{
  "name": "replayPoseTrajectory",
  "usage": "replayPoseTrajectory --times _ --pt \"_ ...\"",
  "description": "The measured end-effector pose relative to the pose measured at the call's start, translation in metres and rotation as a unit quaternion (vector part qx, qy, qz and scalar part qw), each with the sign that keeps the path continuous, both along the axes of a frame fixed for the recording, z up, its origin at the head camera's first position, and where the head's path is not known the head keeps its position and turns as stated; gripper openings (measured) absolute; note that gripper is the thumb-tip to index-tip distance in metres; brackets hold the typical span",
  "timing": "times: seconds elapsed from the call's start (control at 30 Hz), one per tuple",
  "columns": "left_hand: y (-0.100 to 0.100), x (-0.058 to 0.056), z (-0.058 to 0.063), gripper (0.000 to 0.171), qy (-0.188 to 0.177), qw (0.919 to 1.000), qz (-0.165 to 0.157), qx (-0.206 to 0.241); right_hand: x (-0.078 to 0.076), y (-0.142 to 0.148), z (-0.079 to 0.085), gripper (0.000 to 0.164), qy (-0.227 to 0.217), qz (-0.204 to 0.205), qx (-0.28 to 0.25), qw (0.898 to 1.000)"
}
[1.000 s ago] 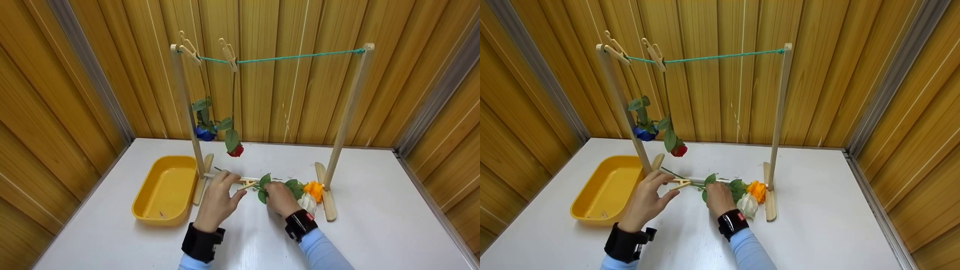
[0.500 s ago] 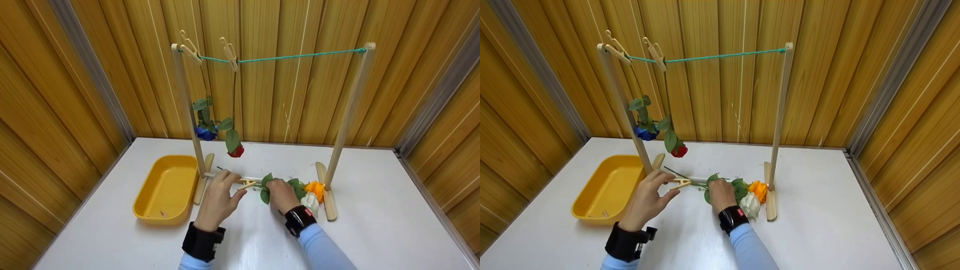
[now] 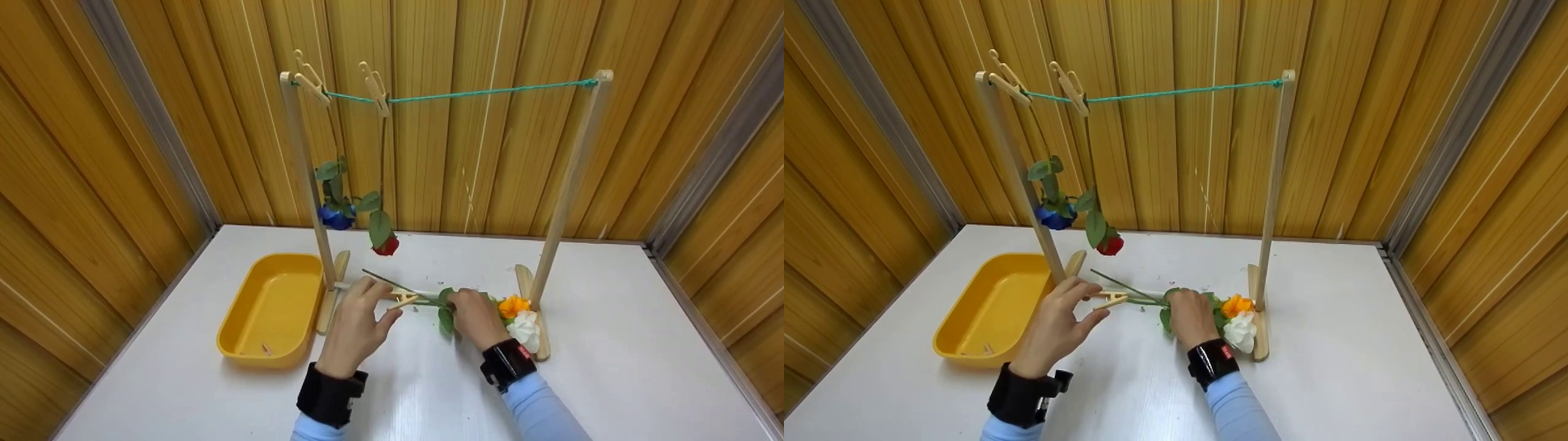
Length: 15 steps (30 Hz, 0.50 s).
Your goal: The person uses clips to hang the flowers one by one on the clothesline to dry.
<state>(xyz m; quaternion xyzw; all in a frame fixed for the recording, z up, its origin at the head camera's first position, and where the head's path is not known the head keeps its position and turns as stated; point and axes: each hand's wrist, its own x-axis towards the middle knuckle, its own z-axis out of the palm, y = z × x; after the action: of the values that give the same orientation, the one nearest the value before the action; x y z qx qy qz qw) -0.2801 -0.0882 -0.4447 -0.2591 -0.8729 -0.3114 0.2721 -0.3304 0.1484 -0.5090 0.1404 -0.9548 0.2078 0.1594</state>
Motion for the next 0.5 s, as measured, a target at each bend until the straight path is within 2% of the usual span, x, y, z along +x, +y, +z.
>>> replayPoseTrajectory --times 0.17,0.5 --pt "-0.001 0.0 0.0 0.031 0.006 0.9999 0.006 -0.008 0.004 0.005 0.007 0.027 0.008 0.01 -0.018 1.0" --pt "0.0 0.0 0.0 0.031 0.01 0.9999 0.004 -0.009 0.018 0.014 0.015 0.019 0.027 0.02 -0.036 0.999"
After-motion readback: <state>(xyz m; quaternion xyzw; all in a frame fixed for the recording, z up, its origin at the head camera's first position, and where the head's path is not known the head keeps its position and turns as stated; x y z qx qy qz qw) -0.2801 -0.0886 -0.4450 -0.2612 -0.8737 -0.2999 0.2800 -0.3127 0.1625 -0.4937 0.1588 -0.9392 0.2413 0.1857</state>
